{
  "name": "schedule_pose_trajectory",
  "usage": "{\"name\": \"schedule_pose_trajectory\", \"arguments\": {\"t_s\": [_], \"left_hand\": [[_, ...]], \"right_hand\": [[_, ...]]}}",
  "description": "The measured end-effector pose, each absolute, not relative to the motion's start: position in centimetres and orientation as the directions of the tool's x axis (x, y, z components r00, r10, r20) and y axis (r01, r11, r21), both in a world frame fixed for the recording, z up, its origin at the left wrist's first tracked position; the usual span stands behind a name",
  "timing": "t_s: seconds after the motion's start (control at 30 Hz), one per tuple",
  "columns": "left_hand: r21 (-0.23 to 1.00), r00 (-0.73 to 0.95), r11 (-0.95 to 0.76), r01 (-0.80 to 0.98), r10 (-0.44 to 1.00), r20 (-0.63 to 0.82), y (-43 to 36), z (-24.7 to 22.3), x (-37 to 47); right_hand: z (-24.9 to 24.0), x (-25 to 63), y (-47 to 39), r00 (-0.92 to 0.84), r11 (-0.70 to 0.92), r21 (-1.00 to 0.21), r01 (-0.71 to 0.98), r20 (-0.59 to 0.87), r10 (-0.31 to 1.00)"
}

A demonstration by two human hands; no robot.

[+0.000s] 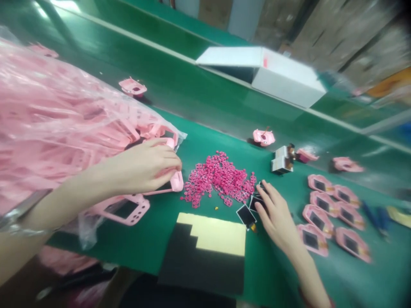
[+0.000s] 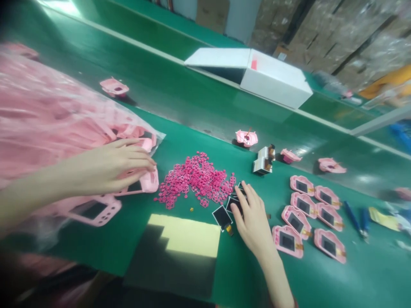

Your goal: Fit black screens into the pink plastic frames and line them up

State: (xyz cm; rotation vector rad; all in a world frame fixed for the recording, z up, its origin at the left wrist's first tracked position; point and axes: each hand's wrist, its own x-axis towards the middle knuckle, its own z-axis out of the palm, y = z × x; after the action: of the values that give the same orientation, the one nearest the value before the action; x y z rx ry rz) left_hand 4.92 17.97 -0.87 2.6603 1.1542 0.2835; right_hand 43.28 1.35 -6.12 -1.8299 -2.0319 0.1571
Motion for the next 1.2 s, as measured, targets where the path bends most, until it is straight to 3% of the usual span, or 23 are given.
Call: {"name": "schedule_pose_trajectory", "arguments": {"t_s": [0.07, 0.17, 0.33, 0.43, 0.5, 0.6, 0.63, 0.7, 0.77, 0.8, 0.93, 1.03, 1.1, 1.2], "left_hand": [[0.311, 0.643, -0.641, 0.702, 0.758, 0.11, 17.9, -0.7, 5.8], [0.358, 0.635, -0.631, 0.688, 0.763, 0.125, 17.6, 0.1, 6.9], [0.429, 0.773, -0.75, 0.504, 0.612, 0.163, 16.3, 2.2, 10.4], [0.581, 0.787, -0.7, 0.417, 0.597, 0.155, 14.9, 3.0, 14.4], [0.74, 0.785, -0.553, 0.382, 0.617, 0.057, 14.1, 3.1, 17.4], [0.927, 0.789, -0.152, 0.342, 0.583, -0.195, 13.5, 3.2, 21.5], [0.947, 0.806, -0.029, 0.32, 0.534, -0.256, 13.4, 3.2, 22.7], [0.961, 0.868, 0.089, 0.262, 0.413, -0.275, 13.2, 3.3, 24.5], [0.981, 0.937, 0.054, 0.186, 0.291, -0.193, 13.1, 3.3, 25.6], [0.988, 0.959, 0.02, 0.151, 0.239, -0.151, 13.2, 3.2, 25.9], [0.988, 0.984, -0.054, 0.145, 0.112, -0.138, 14.4, 2.2, 26.4], [0.975, 0.983, -0.122, 0.184, 0.045, -0.179, 16.0, 1.8, 26.5], [0.971, 0.982, -0.148, 0.188, 0.001, -0.19, 16.9, 2.0, 26.7], [0.962, 0.978, -0.184, 0.2, -0.024, -0.207, 17.3, 2.8, 27.2]], "right_hand": [[-5.0, 44.0, 1.8, 0.031, 0.078, -0.398, 0.914, 0.261, 0.965], [-2.9, 46.1, 5.5, 0.379, -0.14, -0.523, 0.841, 0.384, 0.842], [-2.8, 48.9, 11.8, 0.538, -0.323, -0.606, 0.726, 0.209, 0.816], [-3.1, 48.3, 10.7, 0.577, -0.339, -0.665, 0.666, 0.171, 0.798], [-2.7, 47.1, 8.1, 0.556, -0.276, -0.725, 0.631, 0.175, 0.812], [-1.5, 44.4, 3.4, 0.452, -0.11, -0.8, 0.589, 0.214, 0.866], [-1.2, 43.4, 2.1, 0.423, -0.031, -0.804, 0.594, 0.279, 0.862], [-0.9, 41.6, 0.2, 0.316, 0.156, -0.683, 0.714, 0.513, 0.798], [-0.9, 40.7, -0.8, 0.21, 0.241, -0.513, 0.824, 0.672, 0.71], [-0.9, 40.6, -1.1, 0.18, 0.243, -0.48, 0.843, 0.677, 0.714], [-0.6, 42.4, -2.3, 0.106, 0.215, -0.681, 0.7, 0.397, 0.912], [0.1, 44.3, -2.8, -0.025, 0.226, -0.771, 0.595, 0.263, 0.964], [0.2, 45.0, -2.7, -0.048, 0.266, -0.732, 0.628, 0.305, 0.951], [-0.2, 45.1, -1.9, -0.023, 0.324, -0.547, 0.772, 0.485, 0.874]]}}
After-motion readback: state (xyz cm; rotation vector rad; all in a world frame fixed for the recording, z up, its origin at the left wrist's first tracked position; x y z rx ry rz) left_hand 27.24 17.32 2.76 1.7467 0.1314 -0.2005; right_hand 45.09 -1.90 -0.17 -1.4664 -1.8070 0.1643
